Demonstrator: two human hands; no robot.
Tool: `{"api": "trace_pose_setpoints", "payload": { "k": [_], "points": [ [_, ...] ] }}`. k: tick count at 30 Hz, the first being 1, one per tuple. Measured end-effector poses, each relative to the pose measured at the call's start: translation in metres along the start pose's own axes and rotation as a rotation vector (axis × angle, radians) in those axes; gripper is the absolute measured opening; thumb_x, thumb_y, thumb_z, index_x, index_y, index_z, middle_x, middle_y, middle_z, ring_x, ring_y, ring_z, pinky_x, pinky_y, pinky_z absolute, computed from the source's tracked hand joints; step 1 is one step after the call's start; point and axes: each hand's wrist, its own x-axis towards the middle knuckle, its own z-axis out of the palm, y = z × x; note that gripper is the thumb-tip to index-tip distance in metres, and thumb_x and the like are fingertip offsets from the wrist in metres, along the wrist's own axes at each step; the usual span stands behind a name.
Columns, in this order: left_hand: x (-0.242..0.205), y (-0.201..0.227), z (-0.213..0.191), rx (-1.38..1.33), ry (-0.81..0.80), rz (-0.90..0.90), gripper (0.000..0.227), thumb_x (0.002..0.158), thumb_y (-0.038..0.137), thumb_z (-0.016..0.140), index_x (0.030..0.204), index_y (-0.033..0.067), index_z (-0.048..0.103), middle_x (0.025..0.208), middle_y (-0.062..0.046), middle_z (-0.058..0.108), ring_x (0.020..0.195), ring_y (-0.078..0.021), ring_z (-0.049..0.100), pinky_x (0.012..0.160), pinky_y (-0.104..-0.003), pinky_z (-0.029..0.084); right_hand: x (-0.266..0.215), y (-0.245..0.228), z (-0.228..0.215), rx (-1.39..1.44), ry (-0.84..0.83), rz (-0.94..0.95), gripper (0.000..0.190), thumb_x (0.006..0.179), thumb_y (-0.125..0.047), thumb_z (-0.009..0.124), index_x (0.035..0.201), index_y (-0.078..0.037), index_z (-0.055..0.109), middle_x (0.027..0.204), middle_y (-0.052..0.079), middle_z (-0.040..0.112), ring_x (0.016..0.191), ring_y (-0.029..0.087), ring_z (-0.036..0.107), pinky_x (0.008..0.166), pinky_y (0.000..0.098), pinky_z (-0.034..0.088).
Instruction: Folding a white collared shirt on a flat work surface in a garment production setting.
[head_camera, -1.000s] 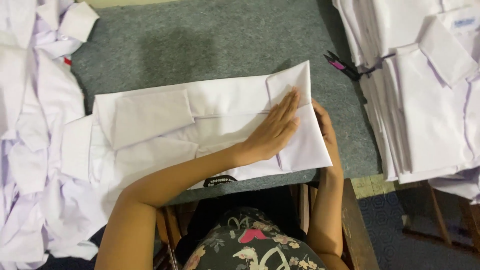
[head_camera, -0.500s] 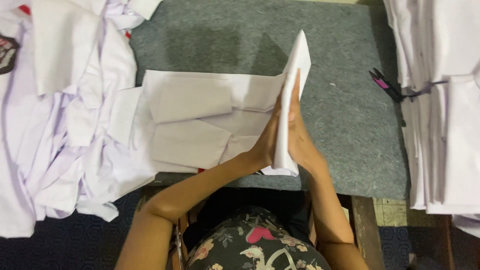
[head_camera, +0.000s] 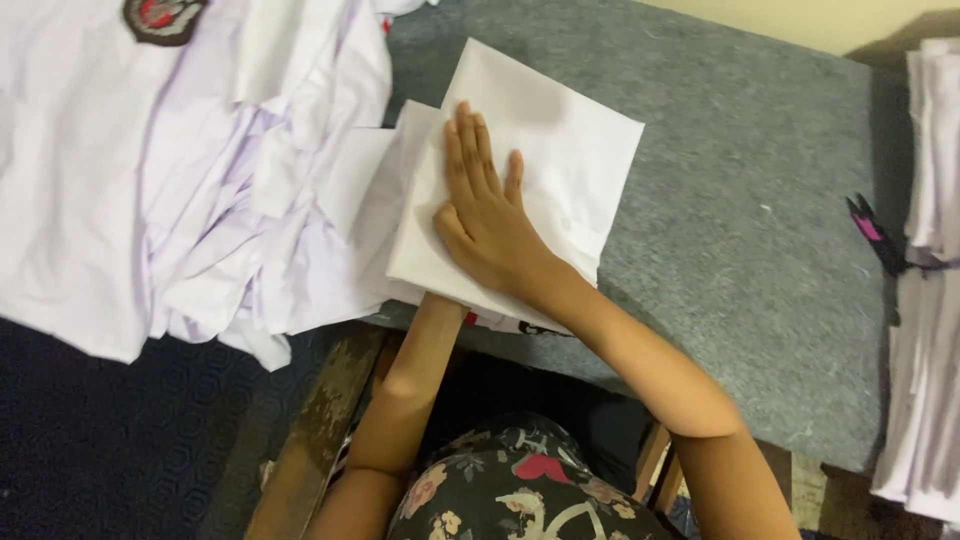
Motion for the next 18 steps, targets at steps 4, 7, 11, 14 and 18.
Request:
{"api": "trace_pose_setpoints", "payload": {
  "k": [4,7,11,14,18],
  "points": [
    [-0.018,-0.028,-0.059,-0.061,0.095,-0.005,0.063,0.112,0.045,0.024,0.162,0.0080,0.012,0.167,-0.016,0.008,0.152,-0.0285,0.013,0.126,-0.049,0.009,0.022,-0.001,0.026,-0.064,-0.058,0.017,0.078,0.099,-0.027,0.028,0.165,-0.006,-0.008,0.171,0.018,-0.019,0.159,0.033,-0.017,0.119,0.0699,-0.010],
    [-0.053,-0.063,-0.113,-0.117,0.152,-0.011,0.063,0.112,0.046,0.025,0.161,0.0081,0.014,0.166,-0.016,0.011,0.151,-0.0287,0.016,0.126,-0.049,0.011,0.034,0.000,0.042,-0.115,-0.077,0.012,0.078,0.099,-0.026,0.029,0.165,-0.004,-0.007,0.171,0.019,-0.016,0.159,0.034,-0.015,0.118,0.0722,-0.007],
    [-0.077,-0.064,-0.131,-0.187,0.228,-0.016,0.064,0.111,0.047,0.027,0.160,0.0083,0.017,0.164,-0.016,0.015,0.149,-0.0289,0.019,0.125,-0.049,0.014,0.042,0.000,0.057,-0.168,-0.114,0.034,0.079,0.097,-0.027,0.029,0.165,-0.002,-0.004,0.171,0.022,-0.014,0.159,0.034,-0.012,0.117,0.0720,-0.006],
    [-0.092,-0.061,-0.142,-0.239,0.290,-0.019,0.064,0.110,0.048,0.028,0.160,0.0084,0.020,0.163,-0.016,0.018,0.148,-0.0290,0.022,0.124,-0.049,0.016,0.049,0.006,0.068,-0.198,-0.148,0.052,0.079,0.097,-0.026,0.028,0.164,0.000,-0.003,0.171,0.023,-0.012,0.159,0.034,-0.010,0.116,0.0724,-0.006],
    [-0.108,-0.060,-0.149,-0.319,0.361,-0.038,0.065,0.109,0.049,0.030,0.159,0.0085,0.023,0.162,-0.016,0.022,0.147,-0.0292,0.026,0.123,-0.050,0.019,0.054,0.011,0.071,-0.224,-0.181,0.076,0.079,0.096,-0.027,0.028,0.164,0.001,-0.001,0.171,0.023,-0.009,0.159,0.035,-0.008,0.116,0.0733,-0.005]
  ]
}}
